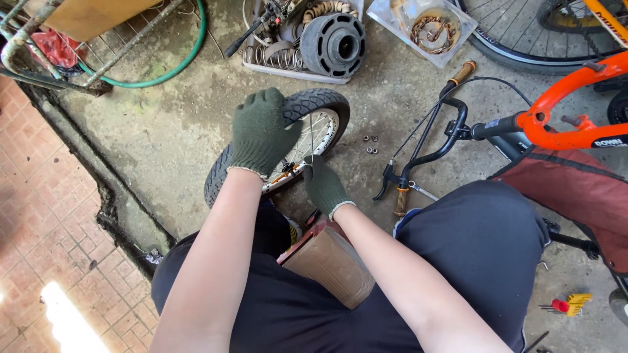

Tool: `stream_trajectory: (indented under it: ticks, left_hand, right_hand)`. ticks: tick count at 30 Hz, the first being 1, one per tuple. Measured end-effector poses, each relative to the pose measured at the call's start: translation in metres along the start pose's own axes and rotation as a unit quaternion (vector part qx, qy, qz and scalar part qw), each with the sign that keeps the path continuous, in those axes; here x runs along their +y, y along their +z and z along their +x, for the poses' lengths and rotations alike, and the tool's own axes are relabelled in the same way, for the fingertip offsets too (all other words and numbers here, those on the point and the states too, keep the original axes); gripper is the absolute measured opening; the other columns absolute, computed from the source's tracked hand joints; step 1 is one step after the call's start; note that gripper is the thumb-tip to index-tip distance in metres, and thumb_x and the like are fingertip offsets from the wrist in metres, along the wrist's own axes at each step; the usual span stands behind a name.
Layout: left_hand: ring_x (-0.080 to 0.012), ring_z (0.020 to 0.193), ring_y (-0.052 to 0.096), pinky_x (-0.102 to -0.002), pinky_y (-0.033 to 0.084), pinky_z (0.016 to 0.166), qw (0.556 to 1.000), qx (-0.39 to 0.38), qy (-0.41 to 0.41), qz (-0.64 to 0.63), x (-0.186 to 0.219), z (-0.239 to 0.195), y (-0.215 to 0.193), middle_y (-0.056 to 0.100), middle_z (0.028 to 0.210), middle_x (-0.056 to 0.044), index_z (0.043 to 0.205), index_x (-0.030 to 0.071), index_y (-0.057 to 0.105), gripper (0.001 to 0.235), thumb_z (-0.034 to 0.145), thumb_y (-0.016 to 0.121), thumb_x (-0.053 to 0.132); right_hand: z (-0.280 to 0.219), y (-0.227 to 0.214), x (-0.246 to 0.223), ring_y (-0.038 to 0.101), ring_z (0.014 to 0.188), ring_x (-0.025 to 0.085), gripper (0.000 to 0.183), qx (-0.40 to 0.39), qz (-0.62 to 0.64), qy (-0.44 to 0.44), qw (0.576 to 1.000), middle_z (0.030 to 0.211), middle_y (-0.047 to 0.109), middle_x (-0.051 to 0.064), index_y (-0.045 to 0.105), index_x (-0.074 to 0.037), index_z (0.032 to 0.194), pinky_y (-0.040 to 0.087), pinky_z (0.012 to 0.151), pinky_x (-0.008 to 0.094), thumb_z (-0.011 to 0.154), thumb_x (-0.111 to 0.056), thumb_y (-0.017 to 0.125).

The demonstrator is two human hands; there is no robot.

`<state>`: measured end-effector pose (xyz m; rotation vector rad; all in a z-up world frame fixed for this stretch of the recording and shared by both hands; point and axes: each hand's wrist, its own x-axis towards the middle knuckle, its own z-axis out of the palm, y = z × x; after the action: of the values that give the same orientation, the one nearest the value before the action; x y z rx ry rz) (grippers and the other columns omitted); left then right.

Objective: The person uses a tire lever to pry the tire bead off the rim of a bicycle wheel. They rotate the wheel and repeatedly insert the lever to separate the tire from the rim.

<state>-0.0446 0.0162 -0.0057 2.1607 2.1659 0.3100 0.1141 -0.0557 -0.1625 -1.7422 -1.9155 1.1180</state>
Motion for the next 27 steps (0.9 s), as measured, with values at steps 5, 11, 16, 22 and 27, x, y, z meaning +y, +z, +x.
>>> stream_trajectory:
  ticks: [5,11,16,22,27]
  left_hand:
    - [-0.0432,0.101,0.068,-0.062,0.056,0.084,0.998,-0.018,0.059,-0.006,0.021,0.01,0.009,0.065,0.107,-0.016,0.135,0.012,0.054,0.088,0.06,0.094,0.036]
    - [-0.0381,0.078,0.072,-0.048,0.055,0.062,0.989,0.066,0.063,0.112,0.021,0.019,0.02,0.065,0.084,-0.014,0.115,0.013,0.064,0.035,0.082,0.075,0.015]
    - [-0.0369,0.081,0.073,-0.047,0.056,0.064,0.992,0.033,0.035,0.113,0.002,0.025,0.019,0.067,0.087,-0.013,0.111,0.017,0.067,0.036,0.078,0.082,0.023]
    - [-0.0448,0.095,0.072,-0.054,0.058,0.073,0.998,-0.028,-0.002,0.05,0.019,0.015,-0.012,0.067,0.1,-0.022,0.119,0.013,0.069,0.051,0.079,0.085,0.04]
    - [-0.0476,0.093,0.072,-0.056,0.057,0.073,0.999,-0.015,0.02,0.035,0.028,0.014,-0.007,0.067,0.098,-0.024,0.119,0.012,0.072,0.056,0.082,0.082,0.052]
  right_hand:
    - [-0.015,-0.006,-0.018,0.069,0.104,0.047,0.026,-0.039,0.044,0.001,0.998,0.098,0.073,0.029,0.053,-0.016,0.124,0.058,0.081,0.063,0.106,-0.034,0.049]
    - [-0.015,0.017,0.005,0.076,0.084,0.037,0.031,0.095,-0.097,-0.099,0.986,0.086,0.075,0.023,0.064,-0.008,0.122,0.062,0.062,0.048,0.103,-0.031,0.055]
    - [-0.061,-0.105,-0.052,0.073,0.098,0.045,0.039,-0.108,-0.17,-0.074,0.977,0.101,0.075,0.026,0.063,-0.003,0.127,0.061,0.081,0.055,0.099,-0.027,0.051]
    - [-0.025,-0.173,-0.034,0.073,0.105,0.032,0.03,-0.119,-0.18,0.085,0.973,0.102,0.076,0.01,0.059,-0.024,0.12,0.06,0.085,0.049,0.095,-0.04,0.051]
    - [-0.004,-0.217,-0.021,0.074,0.1,0.033,0.024,-0.083,-0.248,0.024,0.965,0.094,0.076,0.008,0.069,-0.022,0.107,0.06,0.085,0.048,0.095,-0.038,0.055]
